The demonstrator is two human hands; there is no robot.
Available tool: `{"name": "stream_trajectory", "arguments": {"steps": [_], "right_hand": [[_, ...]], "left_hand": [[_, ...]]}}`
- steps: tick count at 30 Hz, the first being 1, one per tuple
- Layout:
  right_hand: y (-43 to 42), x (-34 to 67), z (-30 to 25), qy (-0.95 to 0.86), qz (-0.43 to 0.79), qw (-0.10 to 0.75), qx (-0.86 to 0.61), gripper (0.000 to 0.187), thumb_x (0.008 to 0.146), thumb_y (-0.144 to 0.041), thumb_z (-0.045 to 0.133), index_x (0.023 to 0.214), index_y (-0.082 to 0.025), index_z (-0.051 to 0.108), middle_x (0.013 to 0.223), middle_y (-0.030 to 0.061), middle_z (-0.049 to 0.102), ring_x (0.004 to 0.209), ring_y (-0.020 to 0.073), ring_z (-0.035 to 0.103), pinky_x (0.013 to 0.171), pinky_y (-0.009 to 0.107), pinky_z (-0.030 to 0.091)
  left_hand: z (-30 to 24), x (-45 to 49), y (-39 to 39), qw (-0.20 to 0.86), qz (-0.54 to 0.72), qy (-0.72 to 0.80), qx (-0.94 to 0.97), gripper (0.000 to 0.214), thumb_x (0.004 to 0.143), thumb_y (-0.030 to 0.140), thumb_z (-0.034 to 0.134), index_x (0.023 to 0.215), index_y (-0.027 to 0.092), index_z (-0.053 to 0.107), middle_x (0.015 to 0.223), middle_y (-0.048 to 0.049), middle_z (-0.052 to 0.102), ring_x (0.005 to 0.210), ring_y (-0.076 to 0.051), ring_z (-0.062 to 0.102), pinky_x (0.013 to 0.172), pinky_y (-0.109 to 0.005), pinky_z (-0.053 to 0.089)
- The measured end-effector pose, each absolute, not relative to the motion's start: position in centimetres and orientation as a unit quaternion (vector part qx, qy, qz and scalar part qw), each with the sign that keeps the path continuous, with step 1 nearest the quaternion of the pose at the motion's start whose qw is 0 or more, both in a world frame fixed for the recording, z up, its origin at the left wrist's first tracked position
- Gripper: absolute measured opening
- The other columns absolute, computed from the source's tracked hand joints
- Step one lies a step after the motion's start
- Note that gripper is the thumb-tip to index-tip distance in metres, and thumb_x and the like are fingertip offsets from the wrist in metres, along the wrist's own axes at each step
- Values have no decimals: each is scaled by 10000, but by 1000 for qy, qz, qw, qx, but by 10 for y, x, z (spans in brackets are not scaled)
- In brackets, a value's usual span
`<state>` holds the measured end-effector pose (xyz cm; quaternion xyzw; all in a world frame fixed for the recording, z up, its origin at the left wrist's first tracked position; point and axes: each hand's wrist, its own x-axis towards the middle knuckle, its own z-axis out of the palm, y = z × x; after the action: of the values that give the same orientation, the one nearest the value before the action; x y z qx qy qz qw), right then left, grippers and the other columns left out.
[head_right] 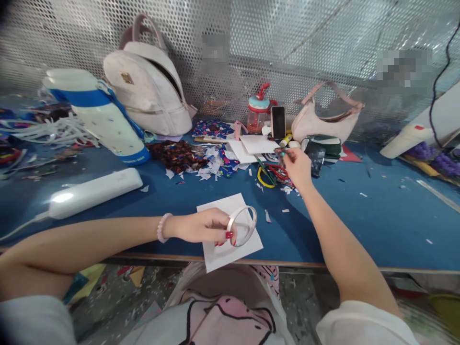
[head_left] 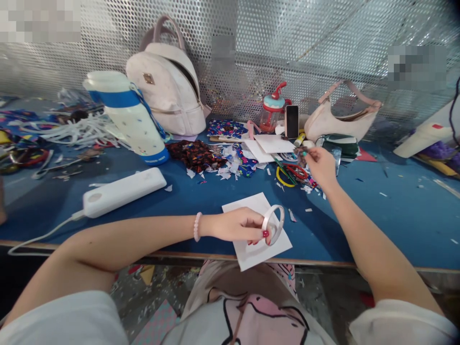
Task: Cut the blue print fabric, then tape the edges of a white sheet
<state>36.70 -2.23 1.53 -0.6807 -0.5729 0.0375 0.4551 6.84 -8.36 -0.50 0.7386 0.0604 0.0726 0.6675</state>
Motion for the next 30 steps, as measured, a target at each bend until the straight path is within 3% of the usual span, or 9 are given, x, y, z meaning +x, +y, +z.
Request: {"name": "stream_trajectory", "arguments": {"steps": [6,8,12,15,20,24,30], "right_hand": [[-22,361,13,-557,108,462,-682,211,798,-234,536,1000,-176,514,828,49,599,632,162,535,627,330,432],[-31,344,15,-602,130,438,-654,193,761,-248,596,941,-185,568,902,53,625,723,176,573,682,325,450],[-56,309,23,-811,246,282,-449,216,882,-349,502,969,-200,632,973,66,672,883,207,616,763,331,464],[-67,297,26,-845,300,212,-389,296,929,-402,458,890,-182,652,905,66,688,849,191,620,781,325,466],[-68,299,24,-782,420,247,-389,323,921,-460,484,876,-173,624,750,24,644,640,130,575,611,265,463],[-68,298,21,-731,476,276,-404,258,865,-425,590,921,-175,617,656,-13,591,538,93,504,466,208,378],[-71,296,17,-677,520,321,-411,211,823,-359,637,924,-174,657,593,-29,572,485,75,441,431,205,296]], "left_hand": [[-6,70,-84,700,107,65,703,393,888,505,584,836,117,625,669,11,529,584,-69,469,568,-176,421],[-6,70,-84,707,125,66,693,359,887,473,594,822,121,618,674,14,526,578,-65,456,561,-174,413],[-6,71,-83,706,158,82,685,251,883,369,589,823,127,613,667,21,522,573,-66,451,556,-179,400],[-5,72,-82,698,162,101,690,178,854,295,575,805,126,604,643,29,514,556,-67,445,548,-186,380],[-3,74,-77,673,172,171,698,121,812,202,509,799,124,600,613,35,506,561,-73,453,560,-187,377],[1,77,-71,658,174,226,697,156,809,184,457,804,130,604,587,49,489,505,-65,414,503,-179,348],[4,76,-69,638,171,253,707,147,825,200,464,794,136,593,576,65,461,468,-54,359,464,-175,289]]}}
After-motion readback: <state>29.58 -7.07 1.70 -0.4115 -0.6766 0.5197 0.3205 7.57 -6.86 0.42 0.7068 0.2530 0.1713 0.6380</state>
